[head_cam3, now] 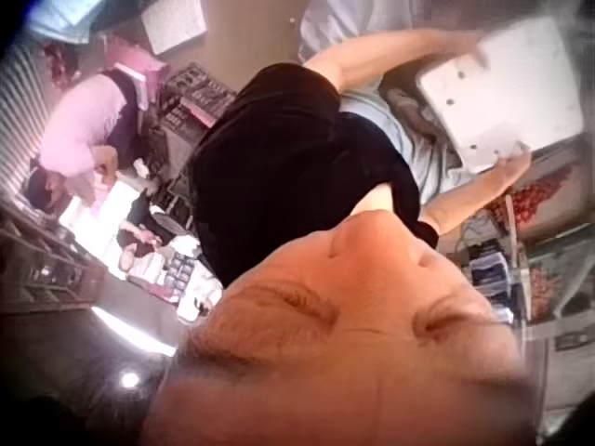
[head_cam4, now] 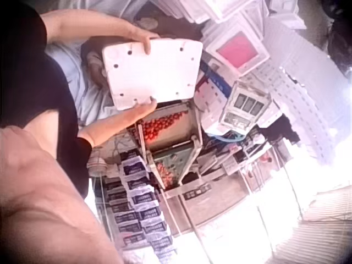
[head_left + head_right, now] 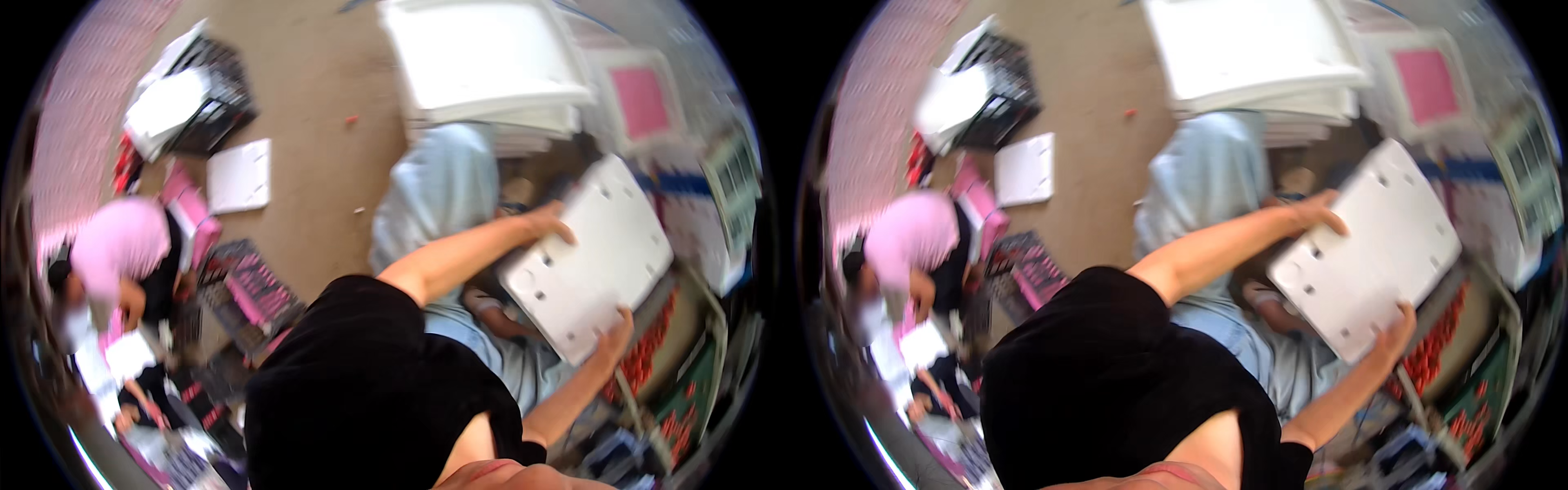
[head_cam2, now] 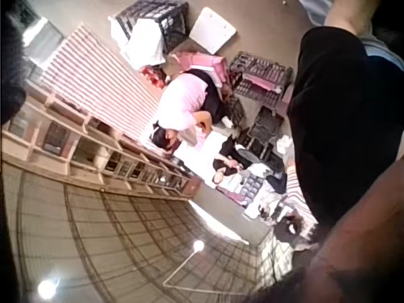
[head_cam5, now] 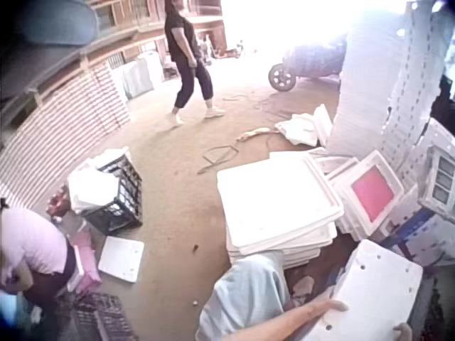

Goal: The person packs cherry tomatoes into foam boxes by taking them from a conveyor belt, placing pink paper liners, and arranging the tomatoes by hand.

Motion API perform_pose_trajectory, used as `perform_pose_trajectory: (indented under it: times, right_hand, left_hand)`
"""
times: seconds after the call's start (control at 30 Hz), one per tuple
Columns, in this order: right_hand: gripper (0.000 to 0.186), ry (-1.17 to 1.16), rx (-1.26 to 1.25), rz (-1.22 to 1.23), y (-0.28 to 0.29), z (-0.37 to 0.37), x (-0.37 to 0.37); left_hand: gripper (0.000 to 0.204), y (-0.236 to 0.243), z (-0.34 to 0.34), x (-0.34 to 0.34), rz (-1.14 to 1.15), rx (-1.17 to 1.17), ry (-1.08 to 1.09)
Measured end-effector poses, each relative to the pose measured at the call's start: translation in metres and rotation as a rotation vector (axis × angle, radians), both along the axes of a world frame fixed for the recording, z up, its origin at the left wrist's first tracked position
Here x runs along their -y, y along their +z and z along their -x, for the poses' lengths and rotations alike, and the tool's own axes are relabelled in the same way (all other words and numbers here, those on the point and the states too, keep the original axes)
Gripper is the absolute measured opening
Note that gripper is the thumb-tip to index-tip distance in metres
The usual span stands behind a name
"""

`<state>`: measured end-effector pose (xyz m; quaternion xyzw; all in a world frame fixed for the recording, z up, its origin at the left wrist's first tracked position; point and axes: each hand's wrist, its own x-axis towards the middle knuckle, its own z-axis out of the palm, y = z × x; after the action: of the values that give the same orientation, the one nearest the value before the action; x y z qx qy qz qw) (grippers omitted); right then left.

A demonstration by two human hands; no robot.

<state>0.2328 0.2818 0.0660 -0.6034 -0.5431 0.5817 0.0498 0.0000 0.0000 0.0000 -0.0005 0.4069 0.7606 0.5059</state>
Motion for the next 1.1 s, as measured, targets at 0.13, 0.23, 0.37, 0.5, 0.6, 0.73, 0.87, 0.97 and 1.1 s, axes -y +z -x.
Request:
perform_pose_trajectory:
  times: [0.13,0.23,0.37,0.5,0.6,0.73,0.87,0.97,1.1]
  right_hand:
    - [0.041,0.284,-0.196,-0.19,0.079,0.035,-0.016]
    - [0.055,0.586,-0.234,-0.339,0.172,0.076,0.08]
    - [0.063,0.9,-0.431,-0.877,0.252,0.133,0.185]
    - [0.063,1.129,-0.736,-0.6,0.253,0.186,0.22]
    - [0.07,1.272,-0.742,-0.395,0.24,0.192,0.241]
    - [0.062,1.298,-0.608,-0.093,0.211,0.19,0.222]
    - [0.061,1.256,-0.496,0.066,0.165,0.194,0.186]
    - [0.061,1.246,-0.477,0.038,0.138,0.201,0.157]
    - [0.053,1.001,-0.439,0.14,0.14,0.202,0.155]
  left_hand:
    - [0.092,0.069,0.017,0.045,-0.075,-0.132,0.134]
    - [0.096,0.108,-0.004,0.105,-0.207,-0.038,0.295]
    - [0.082,0.164,-0.006,0.205,-0.392,-0.138,0.575]
    - [0.04,0.139,-0.043,0.355,-0.025,-0.146,0.873]
    - [0.05,0.144,-0.09,0.453,0.157,-0.139,1.285]
    - [0.072,0.129,-0.168,0.565,0.195,-0.14,1.699]
    - [0.074,0.103,-0.237,0.653,0.313,-0.205,2.092]
    - [0.064,0.072,-0.299,0.711,0.313,-0.239,2.186]
    - [0.063,0.021,-0.336,0.737,0.225,-0.042,2.285]
